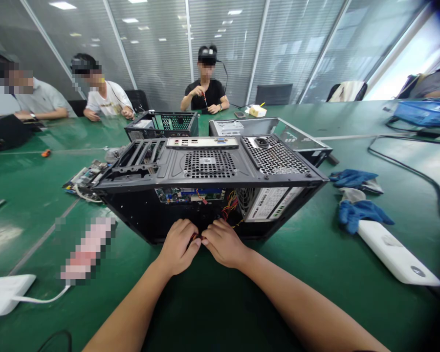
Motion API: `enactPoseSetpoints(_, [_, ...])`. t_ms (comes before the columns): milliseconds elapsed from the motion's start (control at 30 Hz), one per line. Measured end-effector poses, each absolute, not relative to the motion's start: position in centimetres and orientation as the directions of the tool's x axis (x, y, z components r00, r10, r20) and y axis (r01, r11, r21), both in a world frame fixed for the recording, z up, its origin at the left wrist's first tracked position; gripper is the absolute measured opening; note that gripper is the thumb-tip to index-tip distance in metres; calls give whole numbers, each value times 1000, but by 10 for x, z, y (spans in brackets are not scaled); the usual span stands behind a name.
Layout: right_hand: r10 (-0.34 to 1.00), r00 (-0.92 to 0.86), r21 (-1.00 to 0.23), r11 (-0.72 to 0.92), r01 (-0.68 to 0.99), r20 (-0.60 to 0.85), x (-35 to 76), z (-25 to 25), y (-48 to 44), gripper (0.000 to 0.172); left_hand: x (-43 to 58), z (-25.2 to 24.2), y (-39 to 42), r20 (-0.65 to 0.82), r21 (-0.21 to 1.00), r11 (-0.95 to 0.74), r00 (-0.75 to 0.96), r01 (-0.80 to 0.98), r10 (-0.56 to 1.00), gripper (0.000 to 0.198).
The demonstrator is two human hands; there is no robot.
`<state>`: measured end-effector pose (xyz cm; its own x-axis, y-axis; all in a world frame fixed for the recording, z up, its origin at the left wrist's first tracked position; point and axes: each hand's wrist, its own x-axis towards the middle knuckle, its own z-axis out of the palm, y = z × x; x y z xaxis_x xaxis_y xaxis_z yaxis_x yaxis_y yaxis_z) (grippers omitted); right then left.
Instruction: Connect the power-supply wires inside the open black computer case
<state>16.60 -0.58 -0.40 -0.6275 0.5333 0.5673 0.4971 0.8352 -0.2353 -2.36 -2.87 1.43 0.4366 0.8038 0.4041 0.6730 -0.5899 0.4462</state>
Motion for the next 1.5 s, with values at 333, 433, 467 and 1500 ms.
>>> enactPoseSetpoints(333, [535, -633, -214, 831, 513, 560, 166, -5, -6, 27, -22, 14, -28, 394, 461, -579, 429, 673, 813, 23])
enactPoseSetpoints(433, [537, -636, -205, 829, 521, 554, 166, -6, -5, 27, -22, 13, -28, 388, 464, -575, 429, 674, 816, 23])
enactPoseSetpoints(467, [536, -637, -203, 829, 521, 554, 166, -6, -5, 27, -22, 13, -28, 387, 463, -574, 429, 675, 816, 22])
enactPoseSetpoints(1500, [576, -626, -300, 814, 498, 526, 165, 0, -5, 29, -22, 12, -30, 400, 503, -580, 423, 640, 813, 24])
